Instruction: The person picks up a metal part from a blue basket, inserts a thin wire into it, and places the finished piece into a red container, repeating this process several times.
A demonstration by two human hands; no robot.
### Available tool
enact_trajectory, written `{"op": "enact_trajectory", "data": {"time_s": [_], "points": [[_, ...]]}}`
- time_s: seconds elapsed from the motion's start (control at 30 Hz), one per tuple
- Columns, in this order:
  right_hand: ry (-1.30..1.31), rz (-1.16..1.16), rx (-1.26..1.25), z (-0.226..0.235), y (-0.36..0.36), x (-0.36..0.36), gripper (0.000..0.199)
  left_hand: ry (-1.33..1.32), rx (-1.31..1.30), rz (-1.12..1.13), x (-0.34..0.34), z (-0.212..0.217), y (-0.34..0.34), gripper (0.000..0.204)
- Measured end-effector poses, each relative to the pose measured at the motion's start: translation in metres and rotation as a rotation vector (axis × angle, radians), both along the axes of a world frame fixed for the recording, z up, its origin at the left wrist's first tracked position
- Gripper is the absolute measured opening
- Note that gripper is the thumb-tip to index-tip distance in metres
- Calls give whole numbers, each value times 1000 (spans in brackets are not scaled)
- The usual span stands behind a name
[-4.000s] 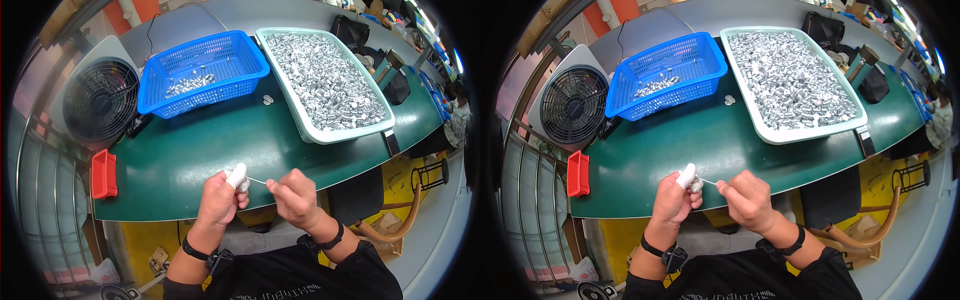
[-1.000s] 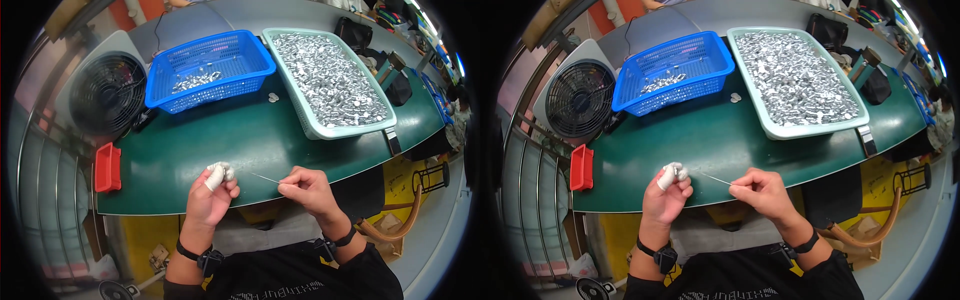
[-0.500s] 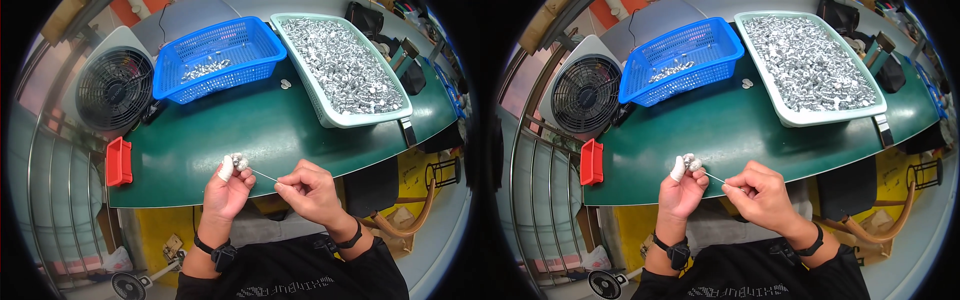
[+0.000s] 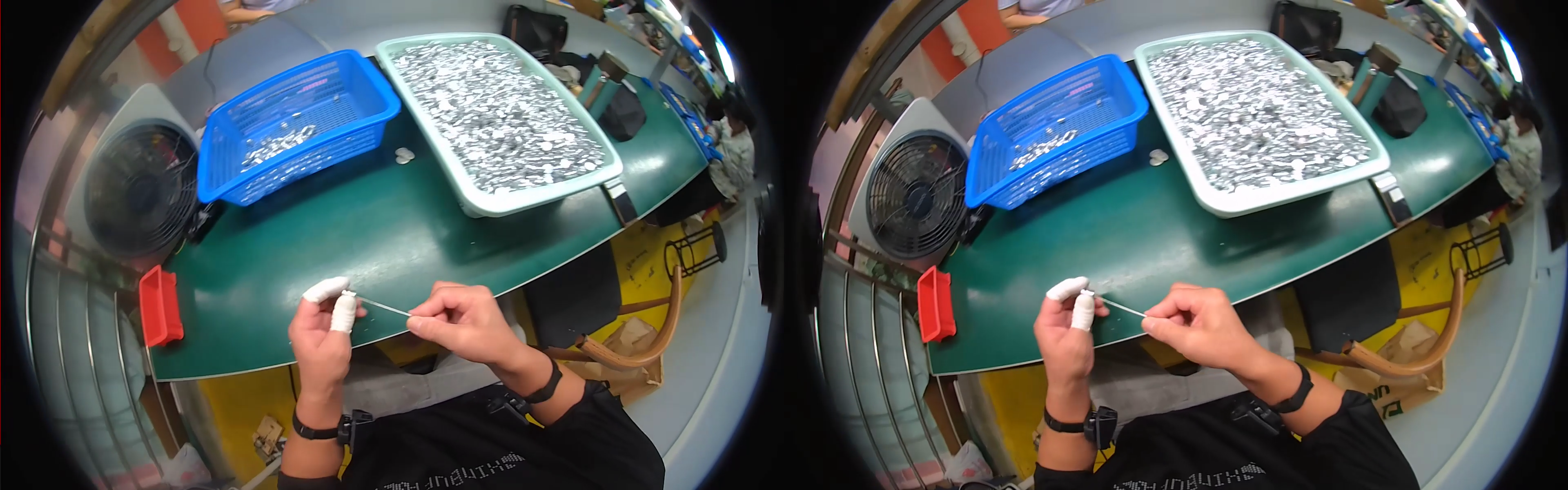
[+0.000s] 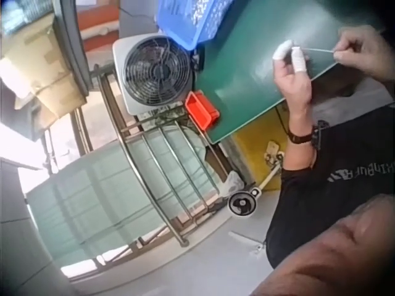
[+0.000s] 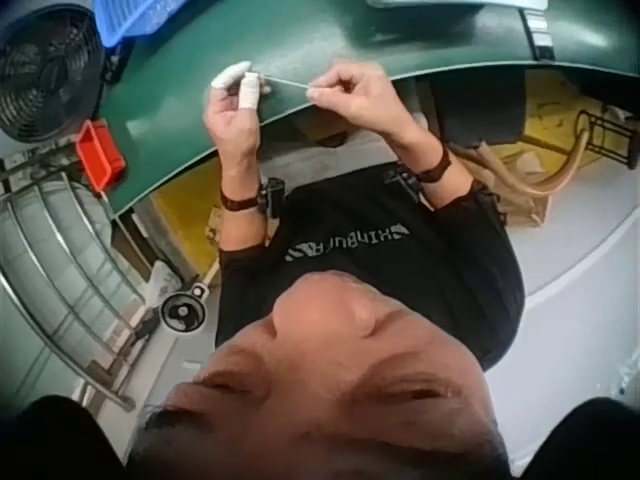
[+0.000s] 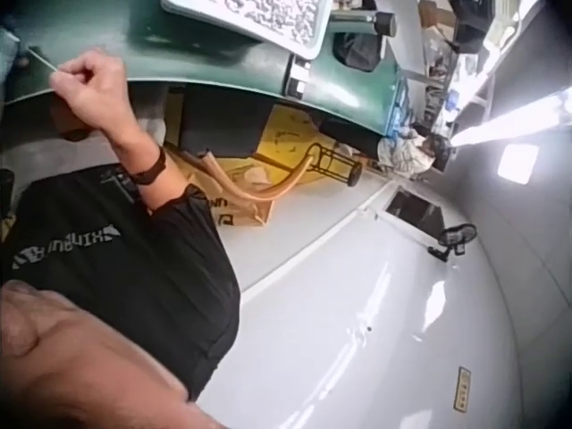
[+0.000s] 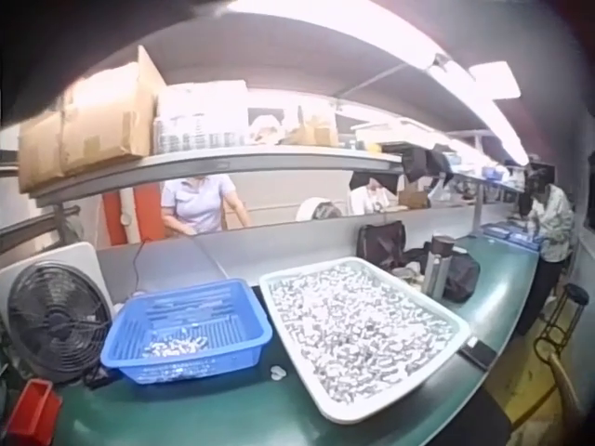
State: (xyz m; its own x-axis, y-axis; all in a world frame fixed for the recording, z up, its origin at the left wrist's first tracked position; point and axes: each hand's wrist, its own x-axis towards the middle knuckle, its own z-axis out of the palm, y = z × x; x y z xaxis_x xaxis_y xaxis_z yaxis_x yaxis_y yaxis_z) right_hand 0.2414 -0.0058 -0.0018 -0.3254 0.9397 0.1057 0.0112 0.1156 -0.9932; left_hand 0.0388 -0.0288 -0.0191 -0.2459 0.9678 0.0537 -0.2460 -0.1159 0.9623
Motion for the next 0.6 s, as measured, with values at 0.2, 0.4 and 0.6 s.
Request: {"op": "enact_trajectory", "data": {"time_s": [0.2,0.4,0.6], "points": [[365,158,-598,2,2,22,9,-143,49,-174,2,10,5,17],[431,140,-631,-4,1,20,8,182,-113,-55,10,23,1,16],[221,106,-332,4,1,12,8,-179,-58,-131,-2,14,4,17]]}}
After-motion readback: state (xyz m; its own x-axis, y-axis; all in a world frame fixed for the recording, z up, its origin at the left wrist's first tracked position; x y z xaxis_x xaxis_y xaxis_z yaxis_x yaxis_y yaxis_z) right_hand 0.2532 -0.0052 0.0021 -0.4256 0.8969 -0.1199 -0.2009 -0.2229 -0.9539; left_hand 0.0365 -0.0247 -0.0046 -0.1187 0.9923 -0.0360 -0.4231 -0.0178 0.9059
